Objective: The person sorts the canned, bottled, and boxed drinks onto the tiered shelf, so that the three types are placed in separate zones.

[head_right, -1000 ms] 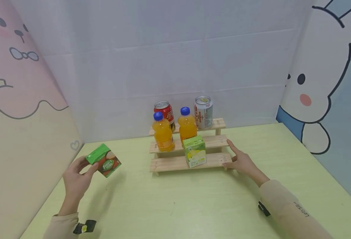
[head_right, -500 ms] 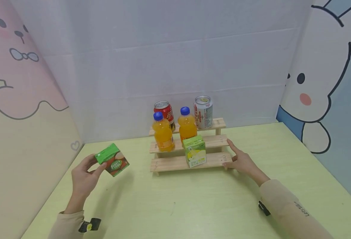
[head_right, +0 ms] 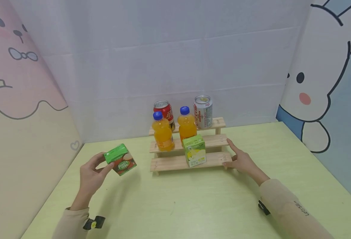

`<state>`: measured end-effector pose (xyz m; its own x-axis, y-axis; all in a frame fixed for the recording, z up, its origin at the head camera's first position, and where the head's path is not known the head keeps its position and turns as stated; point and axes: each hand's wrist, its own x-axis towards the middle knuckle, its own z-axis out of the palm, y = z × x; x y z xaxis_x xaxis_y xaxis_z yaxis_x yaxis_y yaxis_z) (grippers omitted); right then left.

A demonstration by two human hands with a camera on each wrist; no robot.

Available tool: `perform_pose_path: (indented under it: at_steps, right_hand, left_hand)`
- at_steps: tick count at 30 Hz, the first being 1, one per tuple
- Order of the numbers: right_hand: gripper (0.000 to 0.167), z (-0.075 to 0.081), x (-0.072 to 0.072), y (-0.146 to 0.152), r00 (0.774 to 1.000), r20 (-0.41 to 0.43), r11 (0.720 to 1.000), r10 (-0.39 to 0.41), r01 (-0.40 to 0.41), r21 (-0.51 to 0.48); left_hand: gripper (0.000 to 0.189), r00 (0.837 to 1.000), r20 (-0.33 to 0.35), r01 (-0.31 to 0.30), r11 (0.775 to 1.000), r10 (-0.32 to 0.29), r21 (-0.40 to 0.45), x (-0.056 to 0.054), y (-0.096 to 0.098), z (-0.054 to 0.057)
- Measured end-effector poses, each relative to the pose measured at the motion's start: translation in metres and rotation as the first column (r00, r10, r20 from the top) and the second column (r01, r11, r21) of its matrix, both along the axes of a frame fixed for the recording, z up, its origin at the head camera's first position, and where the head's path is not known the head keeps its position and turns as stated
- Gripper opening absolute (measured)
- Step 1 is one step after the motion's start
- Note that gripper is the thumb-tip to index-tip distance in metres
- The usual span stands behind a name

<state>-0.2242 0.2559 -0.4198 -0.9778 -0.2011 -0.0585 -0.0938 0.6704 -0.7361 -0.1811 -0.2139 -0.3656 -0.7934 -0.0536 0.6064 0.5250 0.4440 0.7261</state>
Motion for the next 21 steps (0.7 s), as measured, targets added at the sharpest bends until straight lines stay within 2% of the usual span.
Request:
perform_pose_path:
  at_steps: [8, 18, 21]
  right_hand:
    - [0.099, 0.0, 0.0, 0.0, 1.0, -0.002, 1.0, 0.003, -0.003, 0.0]
    - [0.099, -0.001, -0.002, 0.0, 1.0, 0.017, 1.0, -0.006, 0.006, 0.001]
    - [0.1, -0.001, -0.001, 0.0, 1.0, 0.02, 1.0, -0.008, 0.008, 0.0]
  left_hand:
    - [0.033, 0.998, -0.014, 0.06, 0.998, -0.06, 0.033, -0.004, 0.009, -0.003]
    - [0.034, 0.987, -0.033, 0.16, 0.986, -0.158, 0.045, -0.01, 0.024, -0.006]
    - [0.033, 0.982, -0.033, 0.185, 0.982, -0.184, 0.026, -0.008, 0.031, -0.002]
